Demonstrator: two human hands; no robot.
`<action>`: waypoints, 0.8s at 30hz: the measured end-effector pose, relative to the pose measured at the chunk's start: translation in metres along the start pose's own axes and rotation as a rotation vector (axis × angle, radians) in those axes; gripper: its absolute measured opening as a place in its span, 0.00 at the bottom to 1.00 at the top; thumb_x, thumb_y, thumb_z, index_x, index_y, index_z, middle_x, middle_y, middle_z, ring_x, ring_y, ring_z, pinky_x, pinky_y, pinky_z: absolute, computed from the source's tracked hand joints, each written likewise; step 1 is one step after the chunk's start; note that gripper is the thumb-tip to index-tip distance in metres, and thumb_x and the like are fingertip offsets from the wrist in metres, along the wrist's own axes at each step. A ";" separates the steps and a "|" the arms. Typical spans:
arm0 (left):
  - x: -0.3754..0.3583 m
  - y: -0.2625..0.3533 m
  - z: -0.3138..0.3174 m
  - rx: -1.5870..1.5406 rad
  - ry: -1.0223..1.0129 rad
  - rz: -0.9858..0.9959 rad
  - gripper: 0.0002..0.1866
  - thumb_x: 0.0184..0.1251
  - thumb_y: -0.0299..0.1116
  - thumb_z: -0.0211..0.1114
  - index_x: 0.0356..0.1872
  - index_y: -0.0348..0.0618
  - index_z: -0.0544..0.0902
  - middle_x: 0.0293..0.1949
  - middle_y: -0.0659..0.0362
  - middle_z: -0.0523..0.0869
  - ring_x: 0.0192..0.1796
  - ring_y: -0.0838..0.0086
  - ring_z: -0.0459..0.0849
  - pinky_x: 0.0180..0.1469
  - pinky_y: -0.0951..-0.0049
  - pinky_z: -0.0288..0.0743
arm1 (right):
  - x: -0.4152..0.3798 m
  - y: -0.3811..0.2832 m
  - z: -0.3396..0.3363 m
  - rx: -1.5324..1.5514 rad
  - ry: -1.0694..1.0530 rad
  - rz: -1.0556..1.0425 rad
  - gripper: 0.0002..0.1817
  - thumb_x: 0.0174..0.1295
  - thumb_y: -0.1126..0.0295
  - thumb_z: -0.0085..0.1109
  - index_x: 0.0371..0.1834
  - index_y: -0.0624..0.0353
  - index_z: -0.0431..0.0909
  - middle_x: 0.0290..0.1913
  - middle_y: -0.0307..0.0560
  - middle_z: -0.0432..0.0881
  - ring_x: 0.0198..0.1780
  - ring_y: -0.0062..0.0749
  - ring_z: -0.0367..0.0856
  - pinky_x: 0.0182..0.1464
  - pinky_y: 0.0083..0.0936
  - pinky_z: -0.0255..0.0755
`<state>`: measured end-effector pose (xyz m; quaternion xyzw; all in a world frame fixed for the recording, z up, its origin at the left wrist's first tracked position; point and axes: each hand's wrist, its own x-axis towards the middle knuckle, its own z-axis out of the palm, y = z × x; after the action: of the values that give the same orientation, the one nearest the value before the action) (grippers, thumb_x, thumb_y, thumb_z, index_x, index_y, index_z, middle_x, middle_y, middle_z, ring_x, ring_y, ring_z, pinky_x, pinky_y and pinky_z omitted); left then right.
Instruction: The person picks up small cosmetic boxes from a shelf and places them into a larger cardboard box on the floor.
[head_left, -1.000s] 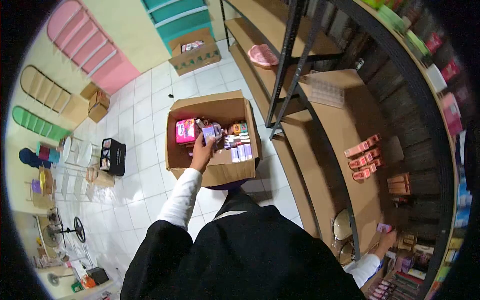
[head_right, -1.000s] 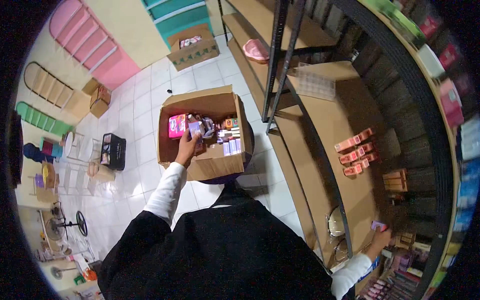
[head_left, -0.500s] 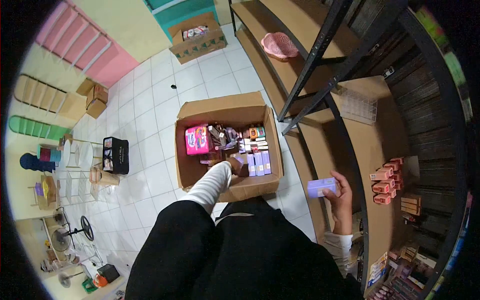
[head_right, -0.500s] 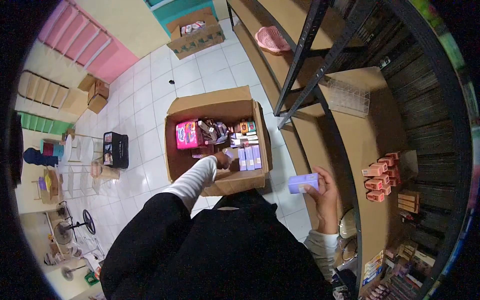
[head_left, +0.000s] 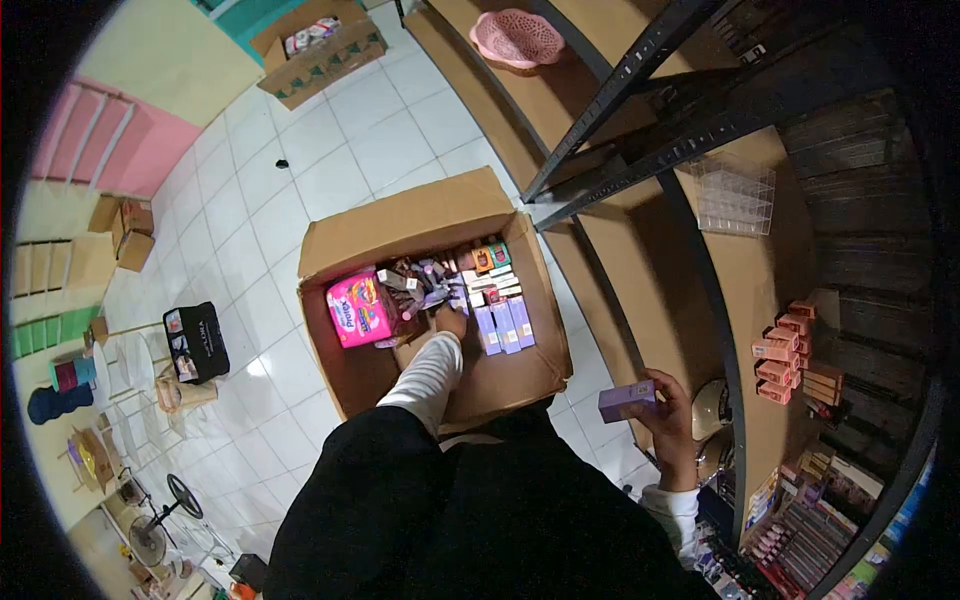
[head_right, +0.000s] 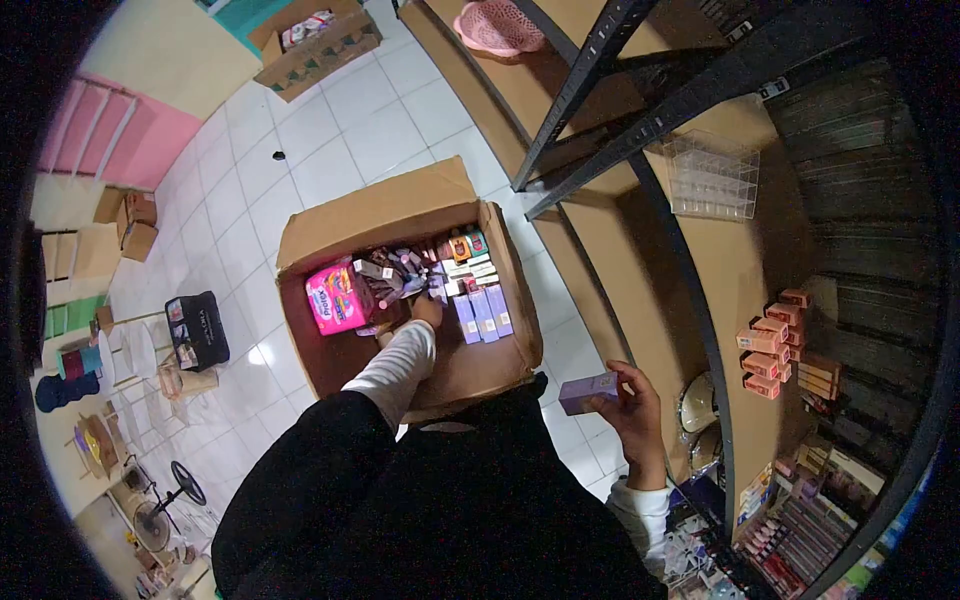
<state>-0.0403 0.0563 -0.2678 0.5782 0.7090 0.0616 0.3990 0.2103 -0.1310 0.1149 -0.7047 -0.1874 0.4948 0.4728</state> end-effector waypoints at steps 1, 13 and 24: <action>-0.002 0.005 -0.001 0.024 0.043 0.040 0.15 0.54 0.34 0.59 0.36 0.30 0.79 0.38 0.37 0.80 0.41 0.44 0.79 0.44 0.54 0.73 | 0.001 -0.002 0.004 -0.018 0.010 0.032 0.27 0.48 0.86 0.63 0.54 0.64 0.68 0.49 0.44 0.72 0.49 0.27 0.74 0.51 0.23 0.72; 0.011 0.031 0.014 -0.412 0.026 -0.219 0.10 0.53 0.25 0.54 0.30 0.25 0.78 0.29 0.39 0.82 0.34 0.50 0.81 0.37 0.59 0.71 | 0.018 0.005 0.032 -0.114 -0.018 0.076 0.28 0.46 0.86 0.64 0.53 0.63 0.69 0.47 0.43 0.71 0.48 0.27 0.74 0.50 0.23 0.74; 0.034 0.002 0.026 0.274 -0.253 0.245 0.09 0.47 0.25 0.54 0.26 0.26 0.79 0.29 0.37 0.82 0.33 0.47 0.81 0.37 0.55 0.71 | 0.025 0.007 0.049 -0.078 -0.084 0.113 0.29 0.45 0.86 0.65 0.53 0.62 0.69 0.44 0.40 0.71 0.47 0.27 0.75 0.51 0.22 0.74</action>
<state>-0.0222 0.0765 -0.3006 0.7118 0.5796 -0.0603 0.3921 0.1768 -0.0928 0.0927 -0.7105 -0.1861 0.5424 0.4079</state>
